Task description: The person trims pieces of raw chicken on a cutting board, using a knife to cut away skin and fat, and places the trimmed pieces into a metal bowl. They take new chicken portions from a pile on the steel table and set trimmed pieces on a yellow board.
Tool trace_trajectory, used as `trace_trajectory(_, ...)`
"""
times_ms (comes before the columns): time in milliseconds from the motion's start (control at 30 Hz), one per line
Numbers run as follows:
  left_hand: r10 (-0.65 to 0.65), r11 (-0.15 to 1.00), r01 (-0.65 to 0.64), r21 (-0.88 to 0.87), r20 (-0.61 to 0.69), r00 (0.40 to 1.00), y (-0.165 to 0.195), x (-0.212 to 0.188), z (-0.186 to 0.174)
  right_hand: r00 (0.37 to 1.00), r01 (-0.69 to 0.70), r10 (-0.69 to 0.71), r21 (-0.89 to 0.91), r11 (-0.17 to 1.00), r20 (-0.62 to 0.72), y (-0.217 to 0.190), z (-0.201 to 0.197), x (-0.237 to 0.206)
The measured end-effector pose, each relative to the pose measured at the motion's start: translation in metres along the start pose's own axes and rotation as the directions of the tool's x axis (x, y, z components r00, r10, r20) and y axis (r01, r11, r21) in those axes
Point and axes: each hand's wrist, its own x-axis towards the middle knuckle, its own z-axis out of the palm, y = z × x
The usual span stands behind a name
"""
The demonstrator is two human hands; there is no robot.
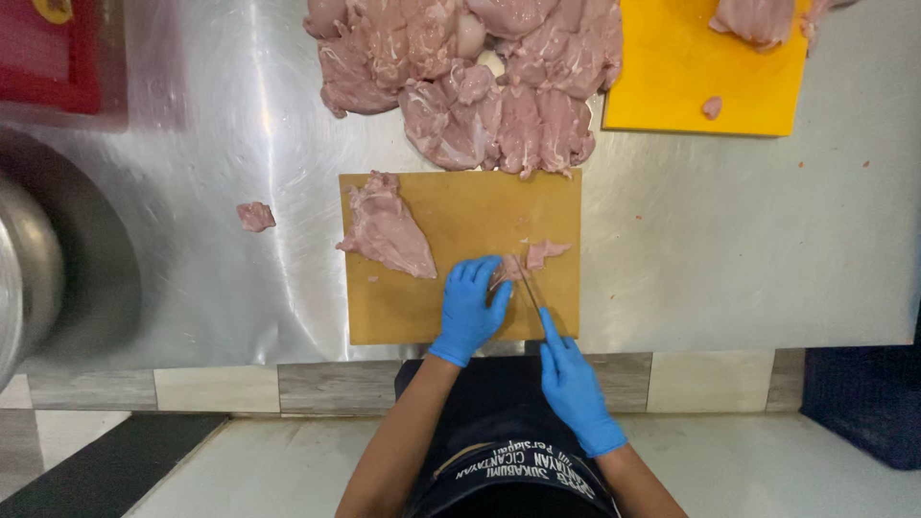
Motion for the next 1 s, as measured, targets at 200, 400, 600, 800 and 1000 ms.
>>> trace_trajectory(200, -0.04, 0.972, -0.017, 0.234, 0.239, 0.97, 0.008, 0.004, 0.014, 0.976, -0.215, 0.214, 0.029, 0.976, 0.039, 0.016, -0.015, -0.016)
trace_trajectory(400, -0.148, 0.98, 0.137, 0.141, 0.067, 0.987, 0.003, -0.017, 0.021, 0.965, -0.261, 0.261, 0.026, 0.965, 0.005, 0.023, -0.015, -0.028)
trace_trajectory(600, 0.103, 0.94, -0.144, 0.309, 0.144, 0.984, 0.002, -0.021, 0.015, 0.988, -0.151, 0.152, 0.05, 0.987, -0.018, 0.028, -0.005, -0.035)
trace_trajectory(800, 0.245, 0.942, -0.269, 0.202, 0.135, 0.96, 0.002, -0.036, 0.0, 0.976, -0.214, 0.216, 0.083, 0.973, -0.017, 0.028, -0.007, -0.039)
trace_trajectory(1000, 0.197, 0.962, -0.204, 0.182, 0.051, 0.979, -0.006, -0.032, 0.012, 0.988, -0.154, 0.156, 0.072, 0.985, -0.013, 0.015, -0.012, -0.036)
